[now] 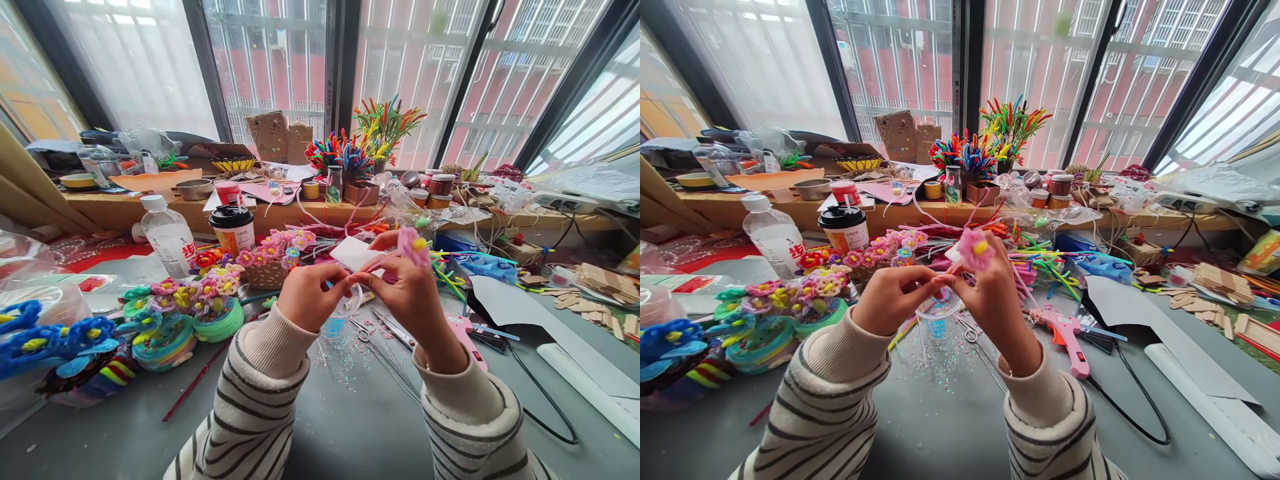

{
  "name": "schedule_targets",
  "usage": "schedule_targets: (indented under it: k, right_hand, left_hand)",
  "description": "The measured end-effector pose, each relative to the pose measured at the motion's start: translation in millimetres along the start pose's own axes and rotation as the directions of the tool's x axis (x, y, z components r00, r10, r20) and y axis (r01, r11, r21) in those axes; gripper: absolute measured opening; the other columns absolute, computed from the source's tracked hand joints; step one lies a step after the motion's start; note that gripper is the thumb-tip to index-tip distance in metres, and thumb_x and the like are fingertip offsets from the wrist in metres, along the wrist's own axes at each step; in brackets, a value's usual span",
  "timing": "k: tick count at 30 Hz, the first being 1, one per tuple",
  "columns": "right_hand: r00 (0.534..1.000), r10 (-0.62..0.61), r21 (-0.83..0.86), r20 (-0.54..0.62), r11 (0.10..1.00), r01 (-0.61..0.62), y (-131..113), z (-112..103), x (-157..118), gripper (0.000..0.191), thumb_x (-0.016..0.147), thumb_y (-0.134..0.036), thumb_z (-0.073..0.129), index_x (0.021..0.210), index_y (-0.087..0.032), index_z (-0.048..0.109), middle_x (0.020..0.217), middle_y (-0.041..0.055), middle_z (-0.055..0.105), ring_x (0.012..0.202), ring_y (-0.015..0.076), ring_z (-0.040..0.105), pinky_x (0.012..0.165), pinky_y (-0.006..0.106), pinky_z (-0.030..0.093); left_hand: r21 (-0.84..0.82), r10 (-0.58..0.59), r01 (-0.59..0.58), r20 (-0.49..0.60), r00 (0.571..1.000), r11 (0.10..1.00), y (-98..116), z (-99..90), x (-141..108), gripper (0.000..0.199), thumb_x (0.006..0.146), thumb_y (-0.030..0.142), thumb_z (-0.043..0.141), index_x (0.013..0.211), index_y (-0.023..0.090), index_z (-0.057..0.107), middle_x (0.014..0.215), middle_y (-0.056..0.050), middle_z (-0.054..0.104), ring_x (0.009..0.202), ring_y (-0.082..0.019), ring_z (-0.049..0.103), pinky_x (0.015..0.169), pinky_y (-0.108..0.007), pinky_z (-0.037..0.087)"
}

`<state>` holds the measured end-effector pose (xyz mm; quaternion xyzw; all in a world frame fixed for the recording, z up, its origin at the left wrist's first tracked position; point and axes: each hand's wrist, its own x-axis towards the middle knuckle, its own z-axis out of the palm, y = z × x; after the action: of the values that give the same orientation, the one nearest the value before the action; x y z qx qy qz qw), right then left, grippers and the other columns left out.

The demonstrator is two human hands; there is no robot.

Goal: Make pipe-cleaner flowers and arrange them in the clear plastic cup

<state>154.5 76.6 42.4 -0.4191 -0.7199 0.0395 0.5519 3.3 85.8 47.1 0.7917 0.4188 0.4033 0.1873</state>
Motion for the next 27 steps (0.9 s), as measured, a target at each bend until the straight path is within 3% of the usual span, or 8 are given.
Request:
schedule_targets:
  k: [5, 8, 12, 18, 22, 25, 27]
  right_hand:
    - [0.993, 0.095, 0.203, -0.067, 0.976, -0.08, 5, 10, -1, 0.01, 0.071, -0.031, 0.063, 0.076, -0.026, 0.07, 0.09, 0.0038, 0.054, 0.087, 0.0183, 0.052, 0.076, 0.037, 0.044]
    - [0.983, 0.171, 0.34, -0.073, 0.931, -0.136, 5, 9, 0, 0.01, 0.07, -0.03, 0.064, 0.077, -0.024, 0.069, 0.089, 0.0036, 0.055, 0.087, 0.0171, 0.053, 0.068, 0.032, 0.046]
    - [0.971, 0.227, 0.391, -0.073, 0.902, -0.182, 2, 8, 0, 0.014, 0.067, -0.028, 0.067, 0.079, -0.023, 0.068, 0.09, 0.0032, 0.056, 0.086, 0.0162, 0.053, 0.064, 0.029, 0.046]
    - [0.956, 0.25, 0.349, -0.152, 0.919, -0.184, 0, 8, -3, 0.008, 0.066, -0.029, 0.067, 0.069, -0.021, 0.066, 0.084, 0.0017, 0.057, 0.073, 0.0137, 0.053, 0.062, 0.03, 0.043]
    - [0.963, 0.22, 0.441, -0.153, 0.887, -0.132, -1, 10, -3, 0.003, 0.068, -0.027, 0.066, 0.068, -0.023, 0.066, 0.083, 0.0001, 0.055, 0.076, 0.0132, 0.052, 0.065, 0.03, 0.043]
    - [0.971, 0.196, 0.51, -0.138, 0.854, -0.1, 1, 13, -2, 0.001, 0.067, -0.025, 0.067, 0.068, -0.026, 0.067, 0.082, -0.0003, 0.052, 0.08, 0.0134, 0.051, 0.066, 0.029, 0.044]
    - [0.97, 0.211, 0.569, -0.121, 0.815, -0.107, 2, 15, -1, 0.003, 0.066, -0.024, 0.067, 0.066, -0.027, 0.067, 0.08, -0.0005, 0.052, 0.08, 0.0133, 0.051, 0.068, 0.029, 0.044]
  left_hand:
    - [0.067, 0.047, -0.032, -0.246, 0.968, 0.997, -7, 10.9, 3, 0.015, 0.075, 0.026, 0.055, 0.07, 0.017, 0.065, 0.058, -0.001, 0.067, 0.042, -0.009, 0.05, 0.045, -0.02, 0.039]
    - [0.205, 0.137, -0.077, -0.297, 0.945, 0.976, -4, 13.6, 1, 0.014, 0.074, 0.026, 0.056, 0.07, 0.017, 0.066, 0.057, -0.001, 0.066, 0.04, -0.009, 0.049, 0.044, -0.021, 0.038]
    - [0.416, 0.233, -0.081, -0.33, 0.915, 0.906, 2, 15.5, -3, 0.014, 0.075, 0.024, 0.054, 0.07, 0.017, 0.066, 0.058, -0.002, 0.067, 0.044, -0.011, 0.052, 0.046, -0.023, 0.037]
    - [0.492, 0.313, -0.105, -0.362, 0.878, 0.864, 5, 18.7, -6, 0.017, 0.078, 0.023, 0.051, 0.071, 0.017, 0.065, 0.063, -0.003, 0.068, 0.047, -0.011, 0.055, 0.045, -0.021, 0.037]
    - [0.279, 0.21, -0.076, -0.493, 0.845, 0.957, 5, 17.9, -5, 0.013, 0.075, 0.023, 0.055, 0.069, 0.016, 0.064, 0.056, 0.001, 0.065, 0.043, -0.008, 0.051, 0.047, -0.02, 0.039]
    - [-0.082, 0.017, -0.074, -0.553, 0.833, 0.994, 6, 17.3, -4, 0.012, 0.073, 0.025, 0.058, 0.067, 0.016, 0.063, 0.055, 0.001, 0.063, 0.043, -0.007, 0.051, 0.044, -0.019, 0.039]
    - [-0.341, -0.117, -0.076, -0.513, 0.85, 0.937, 8, 16.5, -4, 0.011, 0.072, 0.026, 0.059, 0.069, 0.015, 0.062, 0.057, 0.0, 0.064, 0.04, -0.006, 0.048, 0.04, -0.018, 0.037]
